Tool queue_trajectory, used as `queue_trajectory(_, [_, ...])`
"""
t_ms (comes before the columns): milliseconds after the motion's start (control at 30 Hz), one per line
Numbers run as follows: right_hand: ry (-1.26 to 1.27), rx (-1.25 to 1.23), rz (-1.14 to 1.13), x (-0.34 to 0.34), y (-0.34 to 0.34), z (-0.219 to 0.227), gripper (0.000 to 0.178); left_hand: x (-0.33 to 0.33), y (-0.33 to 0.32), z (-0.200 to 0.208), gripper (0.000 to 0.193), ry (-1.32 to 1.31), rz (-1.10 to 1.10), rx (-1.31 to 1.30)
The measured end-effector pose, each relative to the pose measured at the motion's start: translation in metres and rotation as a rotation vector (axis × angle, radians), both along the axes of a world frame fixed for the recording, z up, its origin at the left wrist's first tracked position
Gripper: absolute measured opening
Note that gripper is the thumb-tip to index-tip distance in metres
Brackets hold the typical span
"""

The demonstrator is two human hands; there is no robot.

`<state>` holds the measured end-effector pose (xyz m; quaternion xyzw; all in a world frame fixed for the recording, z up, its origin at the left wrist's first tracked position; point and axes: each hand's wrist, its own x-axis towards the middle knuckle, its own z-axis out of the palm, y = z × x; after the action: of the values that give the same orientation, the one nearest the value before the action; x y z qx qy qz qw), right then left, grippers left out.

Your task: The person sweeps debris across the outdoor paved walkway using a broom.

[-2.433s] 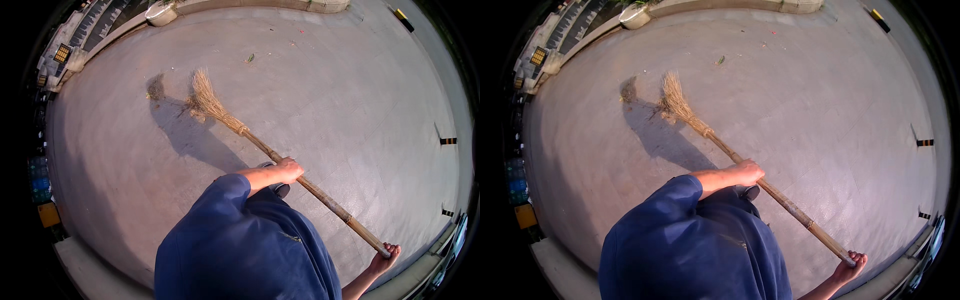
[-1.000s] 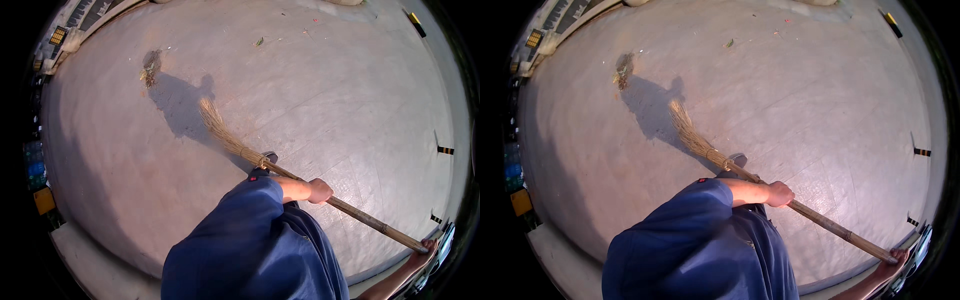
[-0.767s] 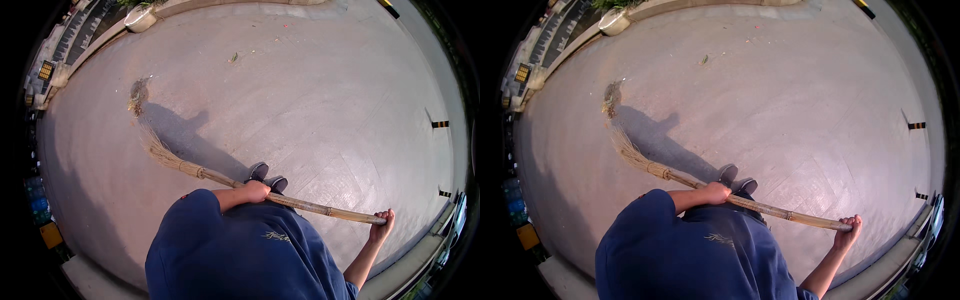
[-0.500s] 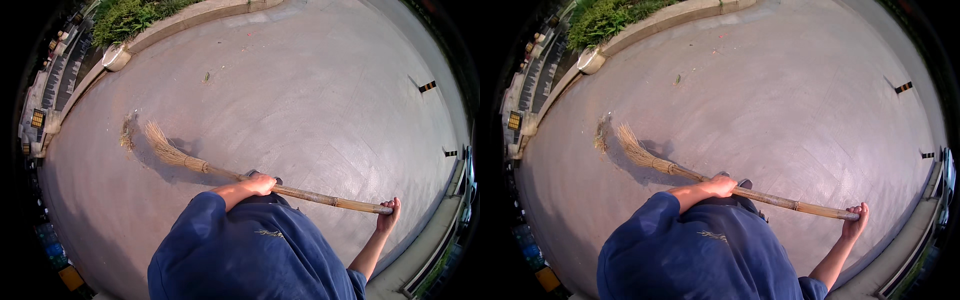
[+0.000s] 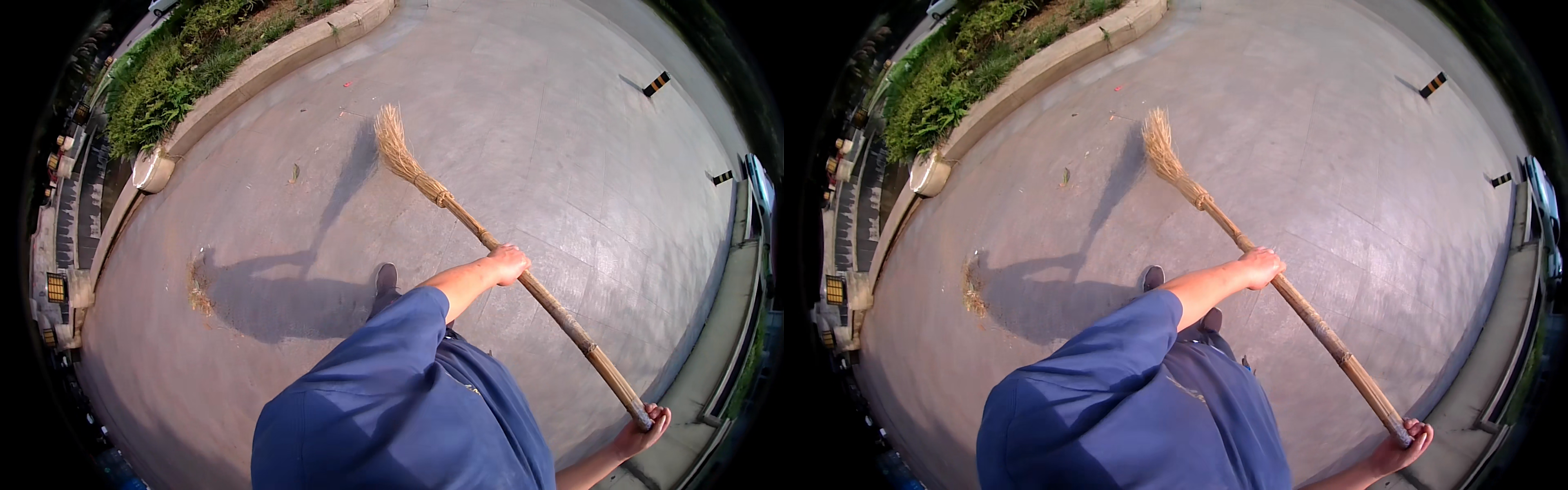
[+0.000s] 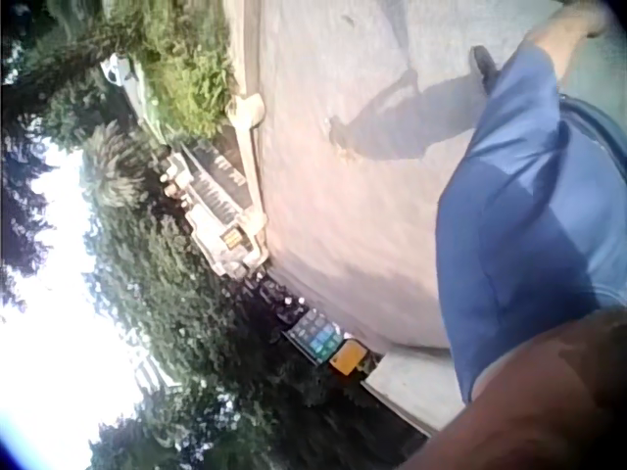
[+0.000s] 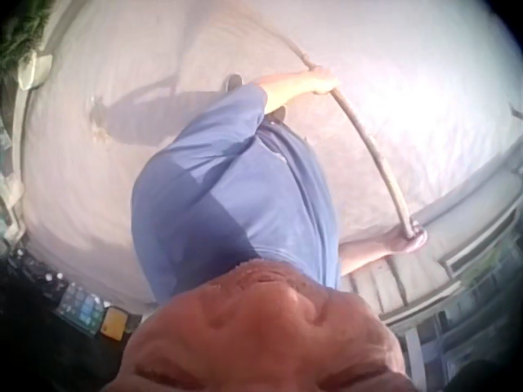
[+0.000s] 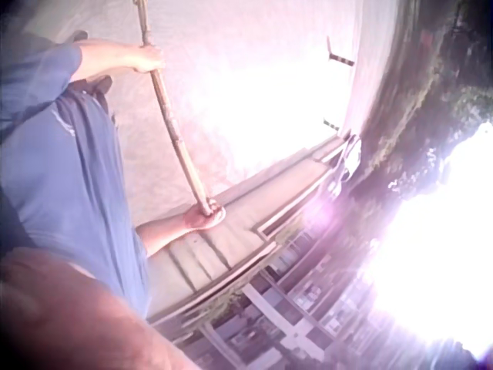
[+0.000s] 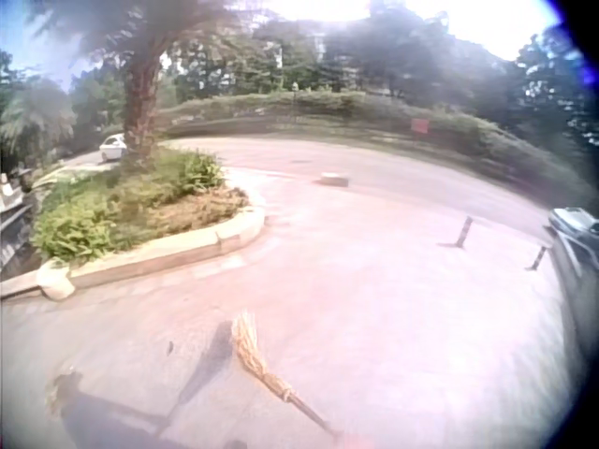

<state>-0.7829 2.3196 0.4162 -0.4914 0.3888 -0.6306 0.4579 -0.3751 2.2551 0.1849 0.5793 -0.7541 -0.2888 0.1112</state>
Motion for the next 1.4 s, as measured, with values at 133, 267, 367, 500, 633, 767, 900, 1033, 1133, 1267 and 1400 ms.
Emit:
queue_trajectory(133, [0.237, -0.119, 0.011, 0.089, 0.011, 0.016, 0.022, 0.045, 0.007, -0.017, 0.013, 0.02, 0.09, 0.005])
queue_trajectory(267, [0.23, -0.078, 0.14, 0.139, -0.018, 0.035, 0.023, 0.087, 0.068, -0.013, 0.01, 0.128, 0.297, -0.011])
queue_trajectory(367, [0.239, 0.056, 0.286, 0.186, -0.037, 0.018, 0.021, 0.134, 0.15, -0.024, 0.012, 0.146, 0.46, 0.056])
queue_trajectory(500, [0.238, 0.289, 0.56, 0.296, -0.023, -0.057, 0.018, 0.203, 0.283, -0.06, 0.01, 0.023, 0.659, 0.233])
queue_trajectory(633, [0.342, 0.425, 0.747, 0.368, -0.022, -0.106, 0.017, 0.246, 0.359, -0.065, 0.009, -0.052, 0.608, 0.526])
queue_trajectory(767, [0.173, 0.567, 0.684, 0.391, -0.056, -0.114, 0.015, 0.253, 0.362, -0.052, 0.009, -0.1, 0.802, 0.458])
queue_trajectory(900, [0.16, 0.424, 0.716, 0.396, -0.069, -0.102, 0.016, 0.267, 0.326, -0.051, 0.012, 0.003, 0.846, 0.474])
queue_trajectory(1033, [0.067, 0.39, 0.413, 0.348, -0.125, -0.091, 0.017, 0.252, 0.229, -0.045, 0.014, 0.06, 0.675, 0.253])
queue_trajectory(1133, [0.024, 0.311, 0.216, 0.282, -0.15, -0.082, 0.02, 0.231, 0.151, -0.04, 0.014, 0.178, 0.562, 0.118])
queue_trajectory(1267, [0.058, 0.108, 0.065, 0.207, -0.163, -0.049, 0.023, 0.214, 0.047, -0.012, 0.026, 0.094, 0.302, 0.1])
queue_trajectory(1400, [0.083, -0.061, -0.11, 0.185, -0.158, 0.008, 0.025, 0.192, -0.069, 0.015, 0.018, -0.021, 0.073, 0.008])
